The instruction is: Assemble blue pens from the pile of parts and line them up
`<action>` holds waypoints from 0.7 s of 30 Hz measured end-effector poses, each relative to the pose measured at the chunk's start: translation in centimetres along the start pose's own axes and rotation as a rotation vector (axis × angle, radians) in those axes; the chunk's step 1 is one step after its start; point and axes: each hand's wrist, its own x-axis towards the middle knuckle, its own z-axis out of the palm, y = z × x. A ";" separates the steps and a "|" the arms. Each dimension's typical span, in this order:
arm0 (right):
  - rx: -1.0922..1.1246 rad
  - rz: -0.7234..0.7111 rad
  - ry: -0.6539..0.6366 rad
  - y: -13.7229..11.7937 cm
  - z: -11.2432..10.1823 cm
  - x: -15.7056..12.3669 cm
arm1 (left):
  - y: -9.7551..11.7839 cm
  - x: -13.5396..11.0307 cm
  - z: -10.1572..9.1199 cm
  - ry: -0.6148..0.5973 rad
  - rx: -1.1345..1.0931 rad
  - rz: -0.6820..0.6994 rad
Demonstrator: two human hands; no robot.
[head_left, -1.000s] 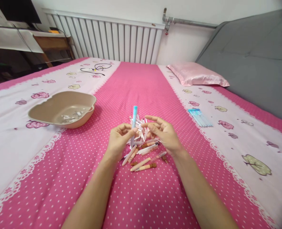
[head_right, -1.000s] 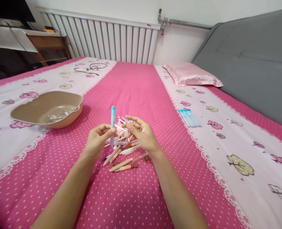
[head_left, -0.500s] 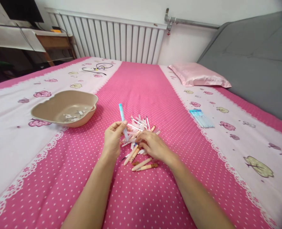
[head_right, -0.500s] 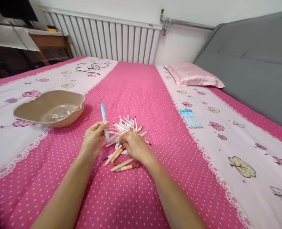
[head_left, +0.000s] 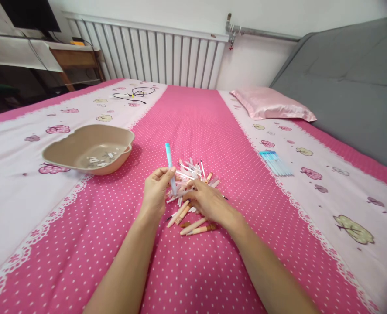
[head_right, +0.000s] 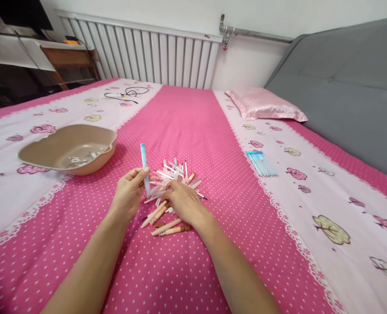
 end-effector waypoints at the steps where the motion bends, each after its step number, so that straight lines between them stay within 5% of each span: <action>1: -0.042 -0.032 -0.008 0.1 0.0 0.1 | 0.0 0.0 0.0 -0.001 0.000 -0.001; 15: -0.043 -0.071 0.005 1.1 -0.6 0.2 | -0.1 0.0 0.0 -0.037 0.042 -0.014; 21: 0.199 -0.109 0.191 1.0 -1.9 0.4 | -0.2 -0.1 -0.1 -0.106 0.081 -0.026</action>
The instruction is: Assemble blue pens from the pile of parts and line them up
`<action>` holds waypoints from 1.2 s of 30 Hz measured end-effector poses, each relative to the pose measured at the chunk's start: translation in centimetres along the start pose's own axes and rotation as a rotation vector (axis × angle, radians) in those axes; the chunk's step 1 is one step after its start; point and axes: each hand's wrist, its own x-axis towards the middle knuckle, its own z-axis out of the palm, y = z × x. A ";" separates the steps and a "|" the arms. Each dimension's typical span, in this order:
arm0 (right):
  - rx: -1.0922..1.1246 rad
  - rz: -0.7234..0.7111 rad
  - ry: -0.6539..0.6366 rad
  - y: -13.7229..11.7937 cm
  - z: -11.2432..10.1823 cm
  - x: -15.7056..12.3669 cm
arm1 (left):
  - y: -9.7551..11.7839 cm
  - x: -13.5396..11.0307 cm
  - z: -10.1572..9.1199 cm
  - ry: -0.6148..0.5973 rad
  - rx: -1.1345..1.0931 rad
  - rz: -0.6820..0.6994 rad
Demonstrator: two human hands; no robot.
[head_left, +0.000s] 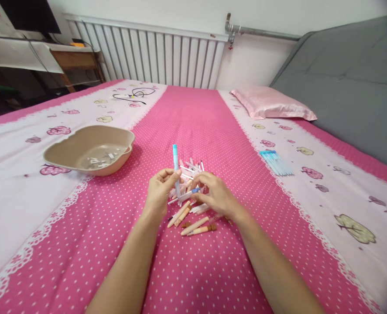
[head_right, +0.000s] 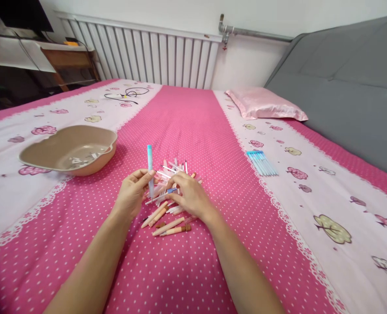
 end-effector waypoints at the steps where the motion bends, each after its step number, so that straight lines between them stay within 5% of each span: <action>1: 0.059 0.019 0.059 -0.1 -0.2 0.1 | 0.0 -0.1 0.1 -0.020 0.015 0.001; 8: 0.588 0.211 0.460 0.0 -1.3 0.3 | -0.3 -0.7 1.1 -0.139 0.291 0.069; 18: 0.750 0.216 0.709 -1.2 -2.2 0.2 | -0.7 -1.5 1.6 -0.322 0.661 0.292; 36: 0.827 0.151 0.729 -1.7 -1.4 0.4 | -1.1 -1.5 1.5 -0.466 0.654 0.246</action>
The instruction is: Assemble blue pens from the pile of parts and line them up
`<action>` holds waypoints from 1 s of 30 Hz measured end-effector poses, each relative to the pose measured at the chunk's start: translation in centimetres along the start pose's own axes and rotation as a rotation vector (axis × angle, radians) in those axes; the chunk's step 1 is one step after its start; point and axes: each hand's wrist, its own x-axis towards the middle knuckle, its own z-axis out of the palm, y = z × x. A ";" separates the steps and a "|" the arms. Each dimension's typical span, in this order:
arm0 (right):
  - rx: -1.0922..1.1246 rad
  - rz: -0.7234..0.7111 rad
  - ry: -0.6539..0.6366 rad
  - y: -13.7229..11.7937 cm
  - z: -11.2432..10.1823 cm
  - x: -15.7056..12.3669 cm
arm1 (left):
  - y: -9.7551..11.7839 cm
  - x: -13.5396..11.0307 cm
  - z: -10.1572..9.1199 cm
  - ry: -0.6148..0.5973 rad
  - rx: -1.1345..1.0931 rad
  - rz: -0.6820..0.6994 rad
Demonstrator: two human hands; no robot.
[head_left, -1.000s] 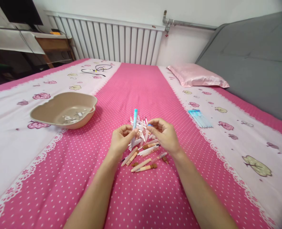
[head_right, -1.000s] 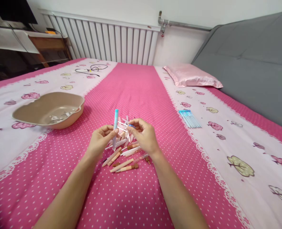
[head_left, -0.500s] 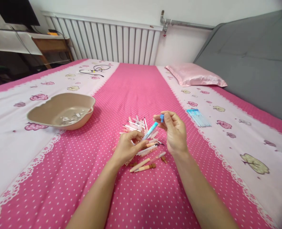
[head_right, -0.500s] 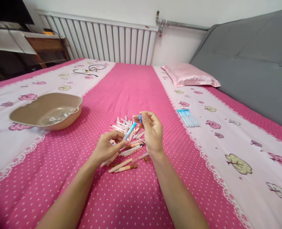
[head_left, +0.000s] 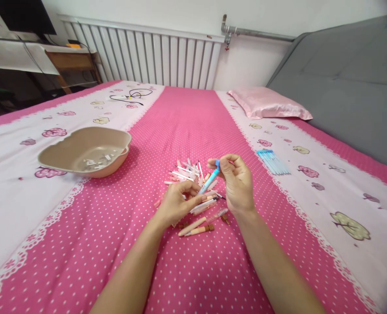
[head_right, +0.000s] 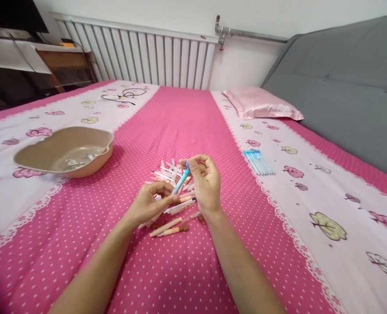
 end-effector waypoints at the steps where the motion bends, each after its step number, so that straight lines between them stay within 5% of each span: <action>1: -0.008 -0.002 0.003 0.0 0.0 0.0 | 0.0 0.0 0.0 -0.004 -0.008 -0.003; 12: -0.094 0.008 -0.038 -0.3 0.1 -0.4 | 0.4 0.0 0.0 0.017 -0.185 -0.059; 19: -0.129 0.058 -0.069 -0.4 0.1 -0.4 | 0.6 0.3 -0.2 0.217 -0.313 -0.103; 27: -0.392 0.270 -0.507 1.6 0.4 -1.2 | 0.0 0.8 -0.5 0.470 -0.454 -0.086; 30: -0.428 0.298 -0.564 2.1 0.6 -1.6 | 0.2 0.8 -0.6 0.518 -0.458 -0.081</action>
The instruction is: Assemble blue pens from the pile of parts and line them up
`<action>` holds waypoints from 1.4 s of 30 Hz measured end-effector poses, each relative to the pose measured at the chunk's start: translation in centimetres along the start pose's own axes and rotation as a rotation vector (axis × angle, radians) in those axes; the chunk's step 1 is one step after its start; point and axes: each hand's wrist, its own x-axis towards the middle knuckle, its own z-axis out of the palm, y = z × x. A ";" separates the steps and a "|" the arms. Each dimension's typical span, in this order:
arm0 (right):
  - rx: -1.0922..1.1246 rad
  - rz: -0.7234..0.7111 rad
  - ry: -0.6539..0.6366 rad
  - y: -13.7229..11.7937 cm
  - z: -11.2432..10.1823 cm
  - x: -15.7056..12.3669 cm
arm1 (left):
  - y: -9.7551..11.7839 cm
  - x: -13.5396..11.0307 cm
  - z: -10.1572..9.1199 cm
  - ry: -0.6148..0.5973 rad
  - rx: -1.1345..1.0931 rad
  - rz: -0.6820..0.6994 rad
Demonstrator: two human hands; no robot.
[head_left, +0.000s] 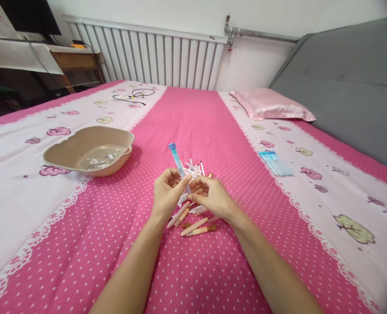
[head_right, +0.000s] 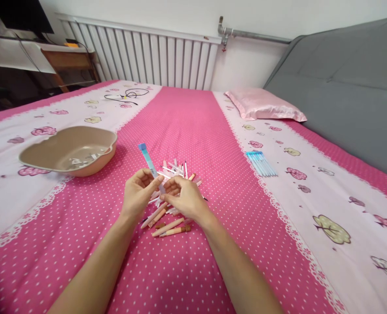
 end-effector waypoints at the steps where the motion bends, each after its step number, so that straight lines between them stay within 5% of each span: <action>1: -0.004 0.004 0.007 0.1 0.1 0.0 | 0.1 0.0 0.0 0.006 -0.004 0.001; 11: 0.004 -0.011 0.100 0.2 0.0 0.2 | 0.2 0.0 0.0 -0.014 0.008 -0.013; 16: -0.017 -0.012 0.262 0.5 -1.5 0.7 | -0.2 0.3 -0.3 -0.034 0.066 -0.014; 23: -0.170 -0.069 0.676 3.6 -6.0 1.7 | -0.4 0.4 -0.4 -0.049 0.144 -0.009; 29: -0.361 0.057 1.014 6.1 -10.6 1.1 | -0.3 0.6 -0.4 -0.041 0.166 -0.013; 37: -0.602 0.269 1.204 9.6 -17.1 -2.7 | -0.6 1.1 -0.8 -0.049 0.208 -0.046; 42: -0.711 0.355 1.214 11.7 -19.1 -3.1 | -0.7 1.0 -0.8 -0.079 0.246 -0.081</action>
